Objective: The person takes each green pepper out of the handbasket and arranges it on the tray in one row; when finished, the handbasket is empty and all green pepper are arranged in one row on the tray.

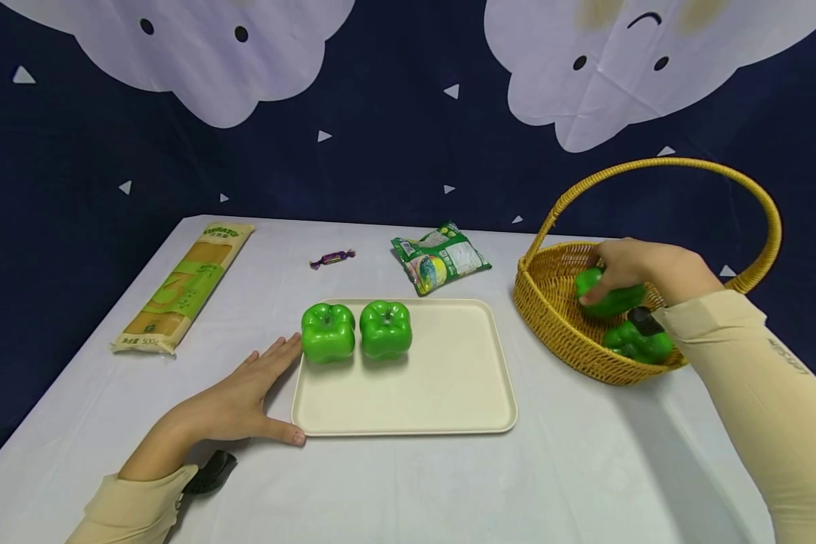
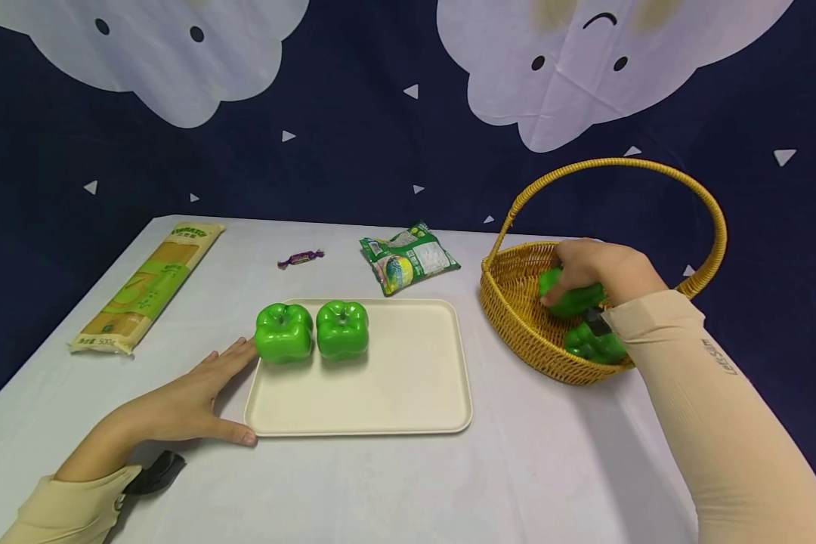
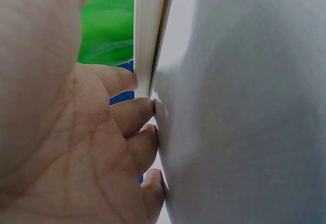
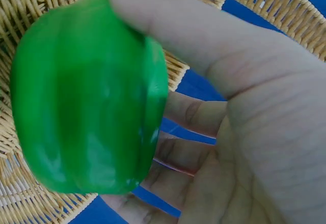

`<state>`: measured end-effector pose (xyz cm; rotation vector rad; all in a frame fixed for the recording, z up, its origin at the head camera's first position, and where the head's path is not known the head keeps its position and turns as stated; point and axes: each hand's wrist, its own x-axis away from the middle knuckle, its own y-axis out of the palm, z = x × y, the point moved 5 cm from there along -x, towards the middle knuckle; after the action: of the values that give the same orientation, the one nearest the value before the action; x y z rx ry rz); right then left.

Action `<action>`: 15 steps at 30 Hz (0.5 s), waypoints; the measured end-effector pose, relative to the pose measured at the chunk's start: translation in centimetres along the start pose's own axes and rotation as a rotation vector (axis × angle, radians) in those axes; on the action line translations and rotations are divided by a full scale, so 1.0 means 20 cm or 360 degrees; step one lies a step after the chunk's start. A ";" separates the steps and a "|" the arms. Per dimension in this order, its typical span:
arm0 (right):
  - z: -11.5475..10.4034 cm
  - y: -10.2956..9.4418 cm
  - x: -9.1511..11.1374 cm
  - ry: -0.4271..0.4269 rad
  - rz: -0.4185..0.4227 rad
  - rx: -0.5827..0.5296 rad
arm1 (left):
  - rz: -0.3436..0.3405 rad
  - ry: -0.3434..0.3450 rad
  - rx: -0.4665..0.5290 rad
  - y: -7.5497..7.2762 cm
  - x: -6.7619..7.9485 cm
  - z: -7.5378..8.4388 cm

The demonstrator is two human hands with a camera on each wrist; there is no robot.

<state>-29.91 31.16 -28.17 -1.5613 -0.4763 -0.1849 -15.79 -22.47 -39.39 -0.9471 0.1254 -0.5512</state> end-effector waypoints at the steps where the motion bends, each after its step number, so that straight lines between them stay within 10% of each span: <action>1: 0.00 0.00 0.00 -0.0005 0.0003 0.0001 | 0.0001 0.0000 0.0000 0.00 0.00 0.00; 15: 0.01 -0.01 0.03 -0.0075 0.0078 -0.0024 | -0.0007 -0.0002 -0.0015 0.00 0.00 0.01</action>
<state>-29.43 31.44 -27.79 -1.5935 -0.4741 -0.1143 -15.76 -22.40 -39.26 -0.9571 0.1247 -0.5547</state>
